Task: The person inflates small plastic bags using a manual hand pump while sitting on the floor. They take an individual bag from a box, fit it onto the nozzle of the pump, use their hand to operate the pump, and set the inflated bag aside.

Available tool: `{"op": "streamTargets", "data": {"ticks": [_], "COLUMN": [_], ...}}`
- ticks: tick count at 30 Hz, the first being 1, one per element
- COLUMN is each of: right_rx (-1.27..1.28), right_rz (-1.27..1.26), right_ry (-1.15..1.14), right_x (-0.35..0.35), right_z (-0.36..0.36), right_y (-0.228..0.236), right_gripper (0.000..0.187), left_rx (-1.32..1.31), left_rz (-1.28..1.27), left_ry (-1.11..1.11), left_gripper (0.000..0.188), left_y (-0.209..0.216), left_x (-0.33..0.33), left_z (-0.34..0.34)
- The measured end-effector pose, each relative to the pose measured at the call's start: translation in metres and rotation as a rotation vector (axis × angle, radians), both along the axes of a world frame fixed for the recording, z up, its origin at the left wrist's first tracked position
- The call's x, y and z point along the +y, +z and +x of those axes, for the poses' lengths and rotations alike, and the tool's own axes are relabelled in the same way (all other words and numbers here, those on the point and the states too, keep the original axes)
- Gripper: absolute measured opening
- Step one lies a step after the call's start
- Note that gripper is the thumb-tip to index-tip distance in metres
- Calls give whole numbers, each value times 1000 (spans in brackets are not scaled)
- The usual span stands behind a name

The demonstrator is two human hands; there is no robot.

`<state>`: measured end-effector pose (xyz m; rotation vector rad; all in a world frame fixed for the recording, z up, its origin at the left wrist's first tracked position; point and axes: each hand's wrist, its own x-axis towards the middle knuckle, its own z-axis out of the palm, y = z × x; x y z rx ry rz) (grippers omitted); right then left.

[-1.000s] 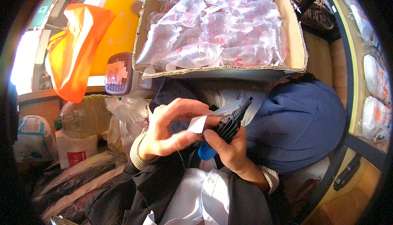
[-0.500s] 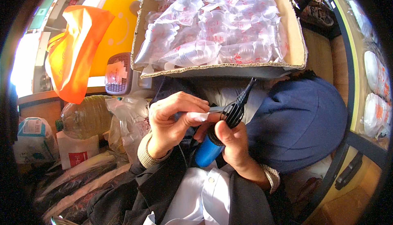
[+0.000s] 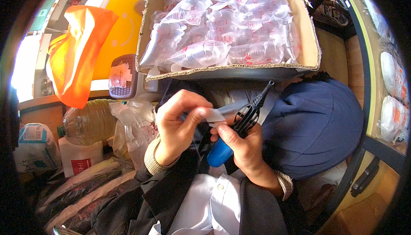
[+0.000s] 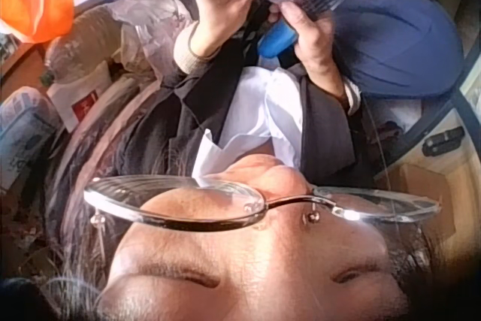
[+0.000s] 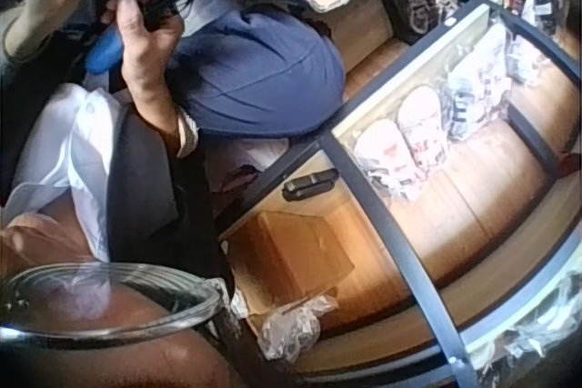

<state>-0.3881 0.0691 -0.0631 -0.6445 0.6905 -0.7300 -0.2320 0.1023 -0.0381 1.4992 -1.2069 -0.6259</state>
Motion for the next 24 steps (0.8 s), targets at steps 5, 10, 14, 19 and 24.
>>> {"op": "streamTargets", "data": {"ticks": [5, 10, 14, 19, 24], "right_rx": [-70, -24, 4, 27, 75], "right_rz": [15, -15, -81, -90, -115], "right_ry": [-43, -82, -110, -127, -139], "right_x": [-4, 1, -1, -2, -2], "right_z": [-5, -4, -1, -4, 2], "right_y": [-5, -7, 1, -2, 7], "right_gripper": [16, 17, 18, 19, 18], "left_rx": [-32, 196, 292, 202, 246], "left_rz": [162, 285, 158, 90, 94], "left_ry": [4, -161, -184, -263, -277], "left_gripper": [36, 58, 52, 48, 37], "left_y": [18, 3, -6, 1, -7], "left_x": [17, 21, 15, 6, 6], "left_z": [3, -10, -13, -9, -10]}}
